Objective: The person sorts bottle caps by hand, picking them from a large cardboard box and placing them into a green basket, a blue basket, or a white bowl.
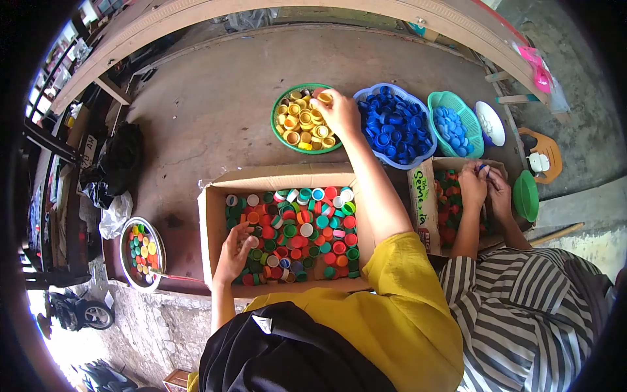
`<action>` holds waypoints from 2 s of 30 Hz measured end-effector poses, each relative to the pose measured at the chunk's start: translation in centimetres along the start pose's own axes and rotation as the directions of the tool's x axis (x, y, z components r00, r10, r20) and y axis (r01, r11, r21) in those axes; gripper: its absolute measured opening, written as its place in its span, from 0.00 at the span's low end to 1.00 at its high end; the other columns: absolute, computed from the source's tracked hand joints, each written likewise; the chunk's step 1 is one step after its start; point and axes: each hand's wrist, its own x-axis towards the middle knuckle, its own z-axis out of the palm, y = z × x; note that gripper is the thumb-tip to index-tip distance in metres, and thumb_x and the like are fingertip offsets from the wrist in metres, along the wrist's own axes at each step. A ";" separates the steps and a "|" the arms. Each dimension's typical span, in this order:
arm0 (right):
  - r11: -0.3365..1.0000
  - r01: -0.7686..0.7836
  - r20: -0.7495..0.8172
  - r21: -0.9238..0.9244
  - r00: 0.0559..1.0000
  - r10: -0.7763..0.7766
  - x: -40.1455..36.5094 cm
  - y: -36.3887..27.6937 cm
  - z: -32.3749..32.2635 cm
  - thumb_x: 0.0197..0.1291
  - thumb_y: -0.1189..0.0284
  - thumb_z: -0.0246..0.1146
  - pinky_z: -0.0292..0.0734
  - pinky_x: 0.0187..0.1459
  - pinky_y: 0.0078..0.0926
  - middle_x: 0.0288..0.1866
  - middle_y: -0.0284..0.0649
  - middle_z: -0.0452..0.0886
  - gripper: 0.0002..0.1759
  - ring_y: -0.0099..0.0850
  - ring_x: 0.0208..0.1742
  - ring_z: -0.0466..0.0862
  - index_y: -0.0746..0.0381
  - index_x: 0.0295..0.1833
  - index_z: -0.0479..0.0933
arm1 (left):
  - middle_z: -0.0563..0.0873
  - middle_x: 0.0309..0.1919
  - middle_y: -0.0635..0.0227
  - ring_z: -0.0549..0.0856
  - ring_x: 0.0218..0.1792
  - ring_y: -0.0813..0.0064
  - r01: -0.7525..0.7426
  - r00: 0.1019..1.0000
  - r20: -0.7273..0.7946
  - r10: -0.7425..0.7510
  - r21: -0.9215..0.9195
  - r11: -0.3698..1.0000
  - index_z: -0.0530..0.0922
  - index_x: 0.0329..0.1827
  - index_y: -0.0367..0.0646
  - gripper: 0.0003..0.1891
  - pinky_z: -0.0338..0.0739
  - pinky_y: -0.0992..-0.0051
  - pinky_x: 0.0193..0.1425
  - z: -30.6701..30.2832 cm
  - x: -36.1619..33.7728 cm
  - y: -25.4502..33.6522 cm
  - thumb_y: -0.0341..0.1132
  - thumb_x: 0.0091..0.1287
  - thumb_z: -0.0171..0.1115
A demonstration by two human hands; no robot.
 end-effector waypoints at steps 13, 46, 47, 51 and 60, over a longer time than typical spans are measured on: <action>0.988 -0.097 0.327 -0.123 0.936 0.133 2.2 -1.2 1.4 0.57 0.44 0.57 0.69 0.59 0.35 0.58 0.50 0.74 0.38 0.42 0.59 0.75 0.65 0.62 0.67 | 0.79 0.40 0.58 0.80 0.41 0.65 -0.131 0.991 0.062 0.118 0.290 0.948 0.71 0.54 0.37 0.19 0.74 0.71 0.49 0.7 0.0 -1.6 0.28 0.59 0.62; 0.859 -0.146 0.556 0.490 0.812 -0.180 -24.7 -8.3 3.8 0.45 0.74 0.69 0.76 0.33 0.32 0.32 0.42 0.80 0.20 0.35 0.30 0.82 0.61 0.47 0.76 | 0.72 0.47 0.65 0.80 0.46 0.75 -0.155 0.982 0.048 0.184 -0.351 0.923 0.63 0.59 0.39 0.22 0.76 0.77 0.46 1.4 0.5 -1.3 0.21 0.61 0.58; 0.919 -0.027 0.569 0.392 0.793 -0.219 -25.0 -7.9 4.3 0.44 0.76 0.67 0.76 0.33 0.33 0.31 0.42 0.80 0.18 0.37 0.31 0.82 0.61 0.44 0.76 | 0.72 0.47 0.65 0.80 0.46 0.75 -0.173 0.983 0.009 0.186 -0.316 0.933 0.63 0.58 0.38 0.22 0.76 0.77 0.47 1.3 0.7 -1.5 0.21 0.62 0.58; 0.968 0.209 0.710 0.135 0.661 -0.242 -26.4 -7.2 4.9 0.37 0.81 0.62 0.76 0.35 0.39 0.33 0.42 0.79 0.13 0.44 0.38 0.81 0.61 0.35 0.76 | 0.73 0.43 0.66 0.78 0.43 0.78 -0.272 0.958 -0.155 0.240 -0.236 0.933 0.64 0.57 0.37 0.20 0.75 0.78 0.48 1.1 0.9 -1.8 0.20 0.62 0.56; 0.938 0.346 0.872 0.029 0.449 -0.193 -26.5 -8.3 3.6 0.35 0.77 0.64 0.78 0.37 0.40 0.35 0.42 0.80 0.13 0.43 0.40 0.82 0.60 0.34 0.79 | 0.80 0.35 0.62 0.81 0.37 0.76 -0.154 0.988 -0.024 0.155 0.036 0.987 0.71 0.49 0.36 0.15 0.76 0.77 0.44 -0.1 0.0 -1.8 0.26 0.59 0.61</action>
